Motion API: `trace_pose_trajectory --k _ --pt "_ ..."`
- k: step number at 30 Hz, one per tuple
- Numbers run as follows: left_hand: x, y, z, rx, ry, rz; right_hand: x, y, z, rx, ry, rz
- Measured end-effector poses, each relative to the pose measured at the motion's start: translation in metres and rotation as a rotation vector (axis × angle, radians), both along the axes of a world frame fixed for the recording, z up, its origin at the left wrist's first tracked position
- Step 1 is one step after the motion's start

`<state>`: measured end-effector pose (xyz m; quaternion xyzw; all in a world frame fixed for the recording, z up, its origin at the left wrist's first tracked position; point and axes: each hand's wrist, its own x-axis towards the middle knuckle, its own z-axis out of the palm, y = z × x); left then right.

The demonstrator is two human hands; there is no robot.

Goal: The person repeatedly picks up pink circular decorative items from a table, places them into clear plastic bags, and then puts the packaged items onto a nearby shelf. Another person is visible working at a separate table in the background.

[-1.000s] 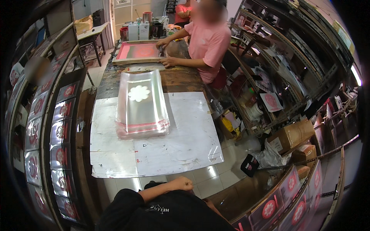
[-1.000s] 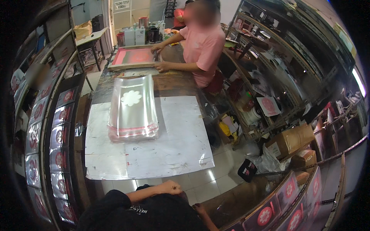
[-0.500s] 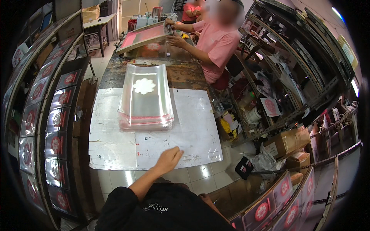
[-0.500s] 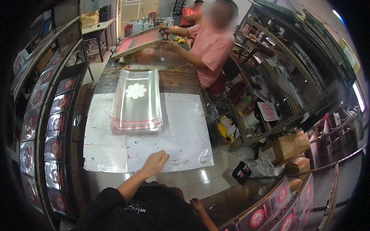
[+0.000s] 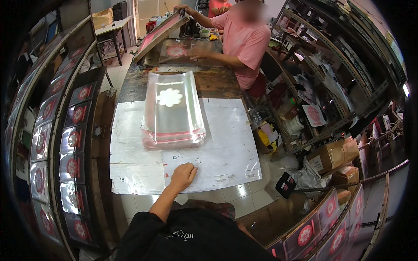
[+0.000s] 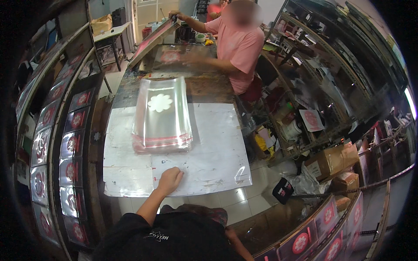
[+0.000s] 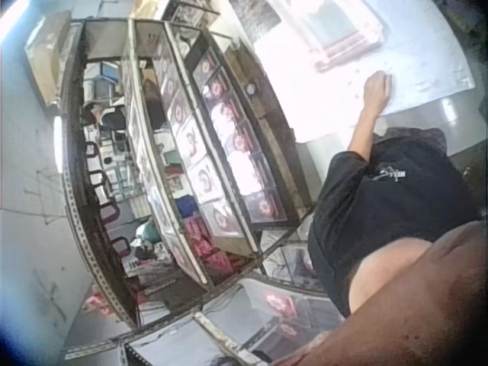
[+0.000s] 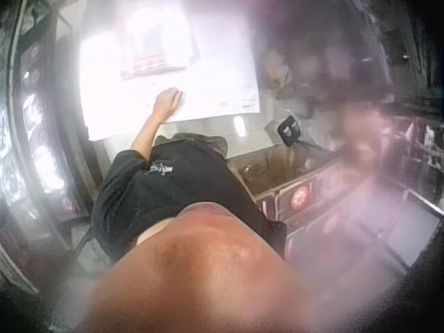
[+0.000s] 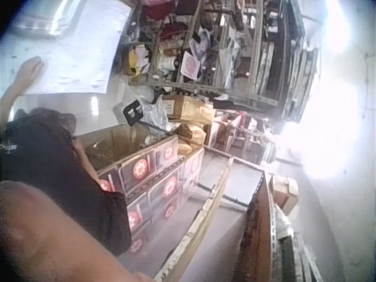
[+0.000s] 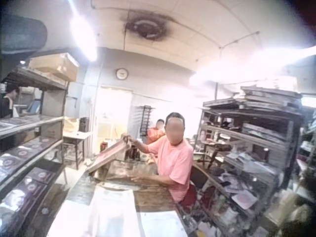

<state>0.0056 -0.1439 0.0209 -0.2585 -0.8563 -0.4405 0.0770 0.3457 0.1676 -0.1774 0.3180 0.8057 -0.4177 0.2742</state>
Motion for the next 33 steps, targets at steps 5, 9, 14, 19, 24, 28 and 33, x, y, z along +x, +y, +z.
trace_pose_trajectory --k 5,9,14,19,24,28,33 --pt "0.000 0.001 -0.004 0.003 0.009 0.008 -0.015 0.010 0.011 0.010 -0.113 -0.097" --pt "0.002 0.002 0.012 0.124 -0.148 0.041 -0.024 0.015 0.015 -0.045 0.002 -0.133" --pt "-0.019 0.009 0.055 0.206 0.033 0.124 -0.048 0.010 0.009 -0.072 0.086 -0.189" --pt "-0.107 0.013 0.091 -0.026 0.464 0.261 -0.027 0.014 -0.028 0.109 0.285 -0.225" --pt "-0.201 0.002 0.103 -0.454 0.597 0.465 -0.020 0.004 0.011 -0.117 0.160 -0.335" --pt "-0.243 -0.005 0.076 -0.671 0.652 0.402 -0.002 0.003 0.026 -0.110 0.149 -0.336" --pt "-0.266 -0.005 0.047 -0.666 0.431 0.230 0.026 -0.007 0.003 -0.111 0.183 -0.453"
